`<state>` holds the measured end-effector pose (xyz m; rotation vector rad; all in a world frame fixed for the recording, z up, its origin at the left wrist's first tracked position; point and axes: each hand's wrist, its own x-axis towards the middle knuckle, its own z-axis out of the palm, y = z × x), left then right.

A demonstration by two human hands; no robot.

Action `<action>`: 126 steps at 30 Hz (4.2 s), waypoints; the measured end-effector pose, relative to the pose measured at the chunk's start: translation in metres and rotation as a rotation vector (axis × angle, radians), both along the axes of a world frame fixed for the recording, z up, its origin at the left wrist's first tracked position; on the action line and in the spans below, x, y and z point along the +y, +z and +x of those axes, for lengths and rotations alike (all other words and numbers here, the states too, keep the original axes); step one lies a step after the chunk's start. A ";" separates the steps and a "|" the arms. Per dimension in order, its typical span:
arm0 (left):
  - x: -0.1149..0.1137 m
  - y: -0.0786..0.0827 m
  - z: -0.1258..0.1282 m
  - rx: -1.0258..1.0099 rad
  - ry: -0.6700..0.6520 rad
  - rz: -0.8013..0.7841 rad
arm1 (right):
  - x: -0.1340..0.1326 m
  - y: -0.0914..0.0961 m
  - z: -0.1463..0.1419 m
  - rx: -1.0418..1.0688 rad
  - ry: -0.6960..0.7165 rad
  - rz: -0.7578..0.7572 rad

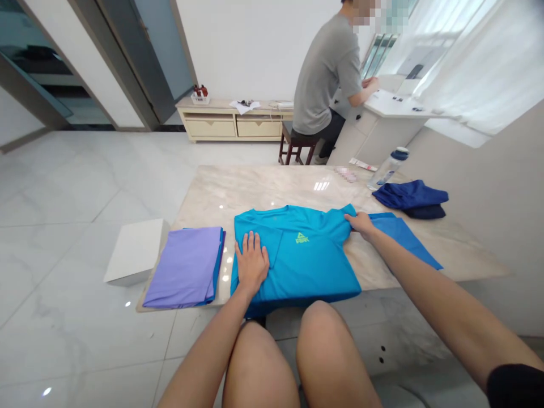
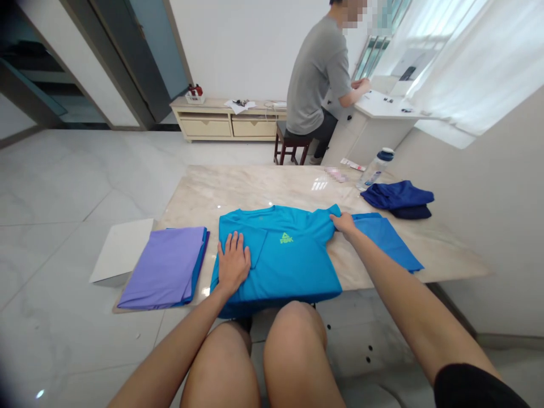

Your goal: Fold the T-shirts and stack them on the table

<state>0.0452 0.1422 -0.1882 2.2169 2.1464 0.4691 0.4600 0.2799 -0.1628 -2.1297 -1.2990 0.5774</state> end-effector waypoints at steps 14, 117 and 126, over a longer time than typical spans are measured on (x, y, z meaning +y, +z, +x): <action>-0.020 -0.004 0.007 0.070 -0.044 0.007 | -0.080 0.029 0.028 -0.316 0.119 0.044; 0.149 0.059 -0.084 -0.033 -0.315 -0.145 | 0.036 0.020 -0.075 -0.435 0.881 -0.059; 0.211 0.051 -0.100 -0.144 -0.343 -0.644 | 0.098 0.024 -0.079 -0.403 0.993 -0.401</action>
